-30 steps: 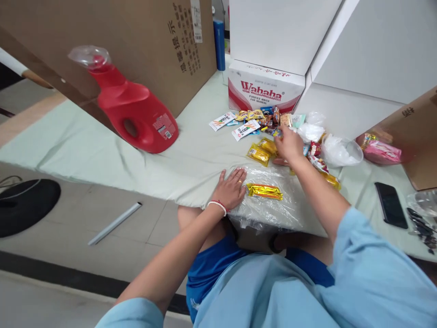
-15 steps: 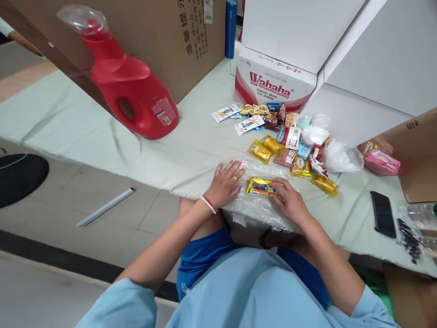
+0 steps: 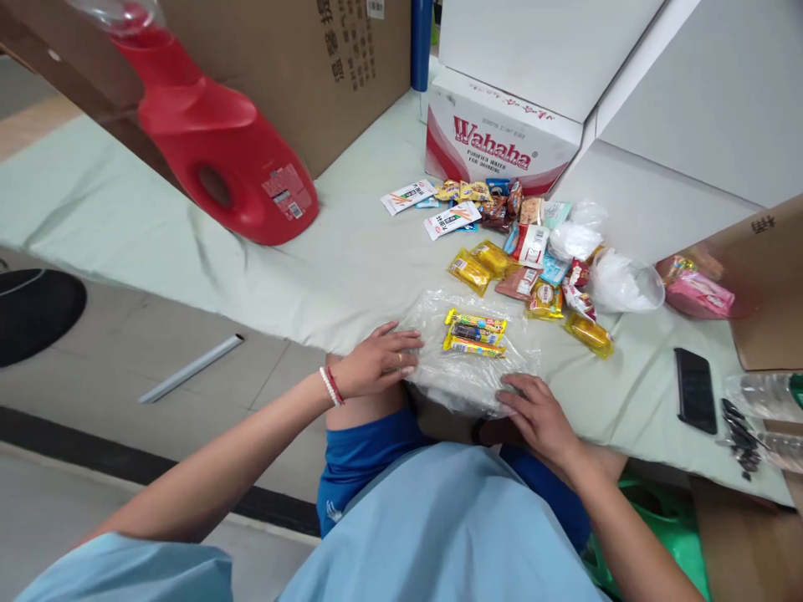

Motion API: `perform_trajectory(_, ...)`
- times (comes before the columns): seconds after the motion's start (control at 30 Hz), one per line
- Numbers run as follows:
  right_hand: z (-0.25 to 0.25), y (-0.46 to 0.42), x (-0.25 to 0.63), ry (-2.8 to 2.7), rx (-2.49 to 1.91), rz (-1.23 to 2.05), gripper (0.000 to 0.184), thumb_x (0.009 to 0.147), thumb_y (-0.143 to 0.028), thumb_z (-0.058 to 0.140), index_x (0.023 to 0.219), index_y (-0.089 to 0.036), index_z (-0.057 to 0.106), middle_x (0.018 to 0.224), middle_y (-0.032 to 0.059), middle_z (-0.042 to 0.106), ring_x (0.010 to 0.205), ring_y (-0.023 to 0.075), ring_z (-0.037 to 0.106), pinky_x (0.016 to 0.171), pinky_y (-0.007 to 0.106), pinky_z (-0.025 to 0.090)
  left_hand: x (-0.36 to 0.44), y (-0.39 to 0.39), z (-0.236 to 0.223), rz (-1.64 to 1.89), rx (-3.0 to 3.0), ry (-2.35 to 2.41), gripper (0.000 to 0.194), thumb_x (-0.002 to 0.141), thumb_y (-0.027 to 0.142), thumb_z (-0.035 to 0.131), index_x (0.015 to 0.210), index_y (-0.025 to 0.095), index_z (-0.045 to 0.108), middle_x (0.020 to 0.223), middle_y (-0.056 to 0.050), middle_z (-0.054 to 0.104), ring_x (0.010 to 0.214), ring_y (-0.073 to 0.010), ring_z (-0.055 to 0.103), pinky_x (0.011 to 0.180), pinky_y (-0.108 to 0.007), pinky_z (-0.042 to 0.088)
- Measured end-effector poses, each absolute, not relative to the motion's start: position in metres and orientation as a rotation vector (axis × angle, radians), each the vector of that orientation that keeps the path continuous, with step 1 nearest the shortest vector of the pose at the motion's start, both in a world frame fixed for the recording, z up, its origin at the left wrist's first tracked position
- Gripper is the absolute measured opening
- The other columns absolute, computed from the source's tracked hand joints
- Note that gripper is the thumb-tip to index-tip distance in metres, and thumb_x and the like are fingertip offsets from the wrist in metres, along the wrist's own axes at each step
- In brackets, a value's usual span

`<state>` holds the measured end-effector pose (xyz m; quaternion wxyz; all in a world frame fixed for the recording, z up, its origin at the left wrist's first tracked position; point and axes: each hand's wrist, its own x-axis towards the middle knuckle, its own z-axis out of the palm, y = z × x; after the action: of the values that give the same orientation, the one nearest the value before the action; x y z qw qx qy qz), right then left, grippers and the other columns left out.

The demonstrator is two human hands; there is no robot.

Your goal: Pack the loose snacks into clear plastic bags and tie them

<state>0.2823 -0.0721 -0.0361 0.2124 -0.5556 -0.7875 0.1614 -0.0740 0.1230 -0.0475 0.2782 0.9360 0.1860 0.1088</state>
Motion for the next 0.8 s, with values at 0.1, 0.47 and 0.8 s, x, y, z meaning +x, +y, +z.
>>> perform_trajectory(0.1, -0.017, -0.05, 0.293, -2.021, -1.502, 0.633, 0.023, 0.104, -0.026, 0.051, 0.112, -0.025, 0.072, 0.114, 0.0091, 0.074, 0.109, 0.0231, 0.068, 0.095, 0.04, 0.055, -0.061, 0.142, -0.034, 0.341, 2.332, 0.568, 0.031, 0.103, 0.039, 0.047, 0.107, 0.024, 0.074, 0.123, -0.007, 0.076, 0.126, -0.0233, 0.065, 0.119, -0.045, 0.038)
perform_trajectory(0.47, -0.002, 0.037, 0.318, -1.73, -2.407, 0.597, 0.021, 0.094, -0.035, 0.059, 0.096, -0.019, 0.072, 0.083, 0.0061, 0.072, 0.075, 0.0219, 0.062, 0.064, 0.03, 0.038, -0.016, 0.196, -0.028, 0.76, 2.221, 1.442, 0.023, 0.078, 0.024, 0.069, 0.099, 0.015, 0.07, 0.115, -0.015, 0.067, 0.115, -0.0339, 0.058, 0.109, -0.054, 0.044)
perform_trajectory(0.8, 0.025, 0.092, 0.286, -2.131, -2.095, 0.181, 0.033, 0.098, -0.027, 0.054, 0.125, -0.016, 0.068, 0.121, 0.016, 0.068, 0.116, 0.0322, 0.055, 0.099, 0.039, 0.042, 0.016, 0.096, 0.003, 0.954, 2.678, 0.975, 0.028, 0.092, 0.016, 0.054, 0.111, 0.026, 0.072, 0.113, -0.008, 0.073, 0.11, -0.0264, 0.06, 0.091, -0.045, 0.044)
